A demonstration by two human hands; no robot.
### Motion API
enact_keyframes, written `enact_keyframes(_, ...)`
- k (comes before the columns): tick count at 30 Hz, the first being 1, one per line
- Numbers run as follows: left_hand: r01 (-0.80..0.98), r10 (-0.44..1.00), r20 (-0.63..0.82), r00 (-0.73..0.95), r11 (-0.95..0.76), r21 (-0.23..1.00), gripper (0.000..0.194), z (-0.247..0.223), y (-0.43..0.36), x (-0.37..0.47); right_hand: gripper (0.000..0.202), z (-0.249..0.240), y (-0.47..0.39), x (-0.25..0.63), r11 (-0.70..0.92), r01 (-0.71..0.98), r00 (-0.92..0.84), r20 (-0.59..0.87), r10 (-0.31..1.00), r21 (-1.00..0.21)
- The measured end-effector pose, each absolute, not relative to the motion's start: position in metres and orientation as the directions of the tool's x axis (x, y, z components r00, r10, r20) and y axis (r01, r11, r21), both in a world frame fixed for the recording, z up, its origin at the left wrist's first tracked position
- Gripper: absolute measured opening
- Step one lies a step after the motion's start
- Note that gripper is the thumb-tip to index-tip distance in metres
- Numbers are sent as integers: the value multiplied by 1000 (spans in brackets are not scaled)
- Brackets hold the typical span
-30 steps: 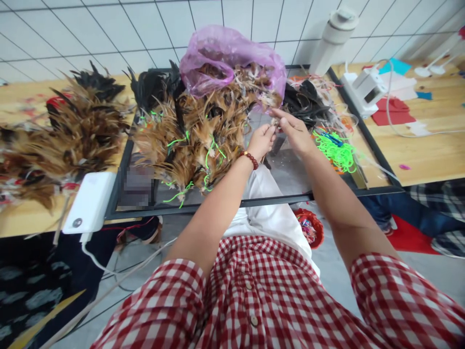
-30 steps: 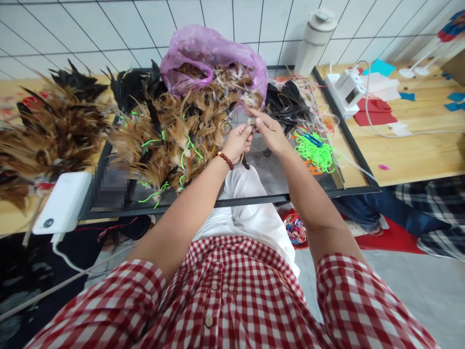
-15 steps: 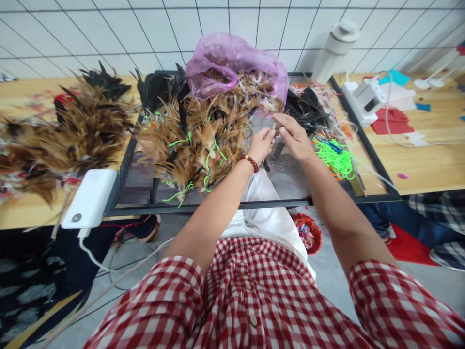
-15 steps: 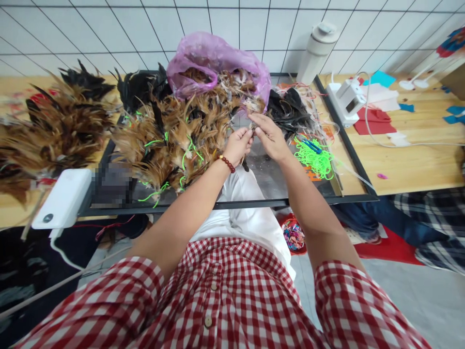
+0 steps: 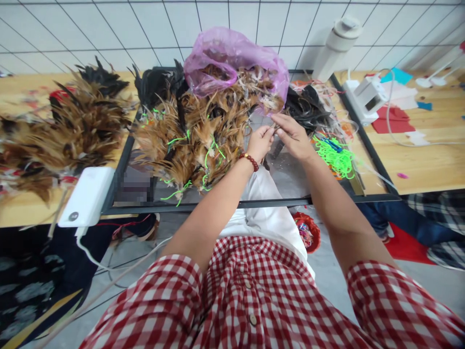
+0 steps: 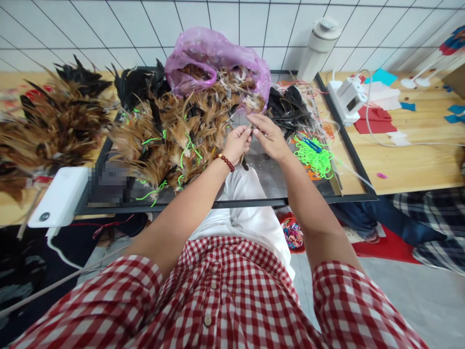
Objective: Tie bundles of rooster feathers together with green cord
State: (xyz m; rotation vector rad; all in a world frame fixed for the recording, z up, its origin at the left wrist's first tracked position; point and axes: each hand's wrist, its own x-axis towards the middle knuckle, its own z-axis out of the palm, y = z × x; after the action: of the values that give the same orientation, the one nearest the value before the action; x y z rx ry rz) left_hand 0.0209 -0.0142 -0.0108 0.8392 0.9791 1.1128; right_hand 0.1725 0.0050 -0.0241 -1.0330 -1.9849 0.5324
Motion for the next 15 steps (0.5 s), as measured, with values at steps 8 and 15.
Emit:
enact_keyframes(8, -388, 954, -259, 153, 299, 872, 26, -7, -15, 19, 70, -31, 11, 177, 617, 470, -367, 496, 787, -631)
enact_keyframes(15, -404, 957, -234, 174, 286, 869, 29, -7, -15, 19, 65, -36, 17, 181, 610, 440, -339, 506, 793, -659)
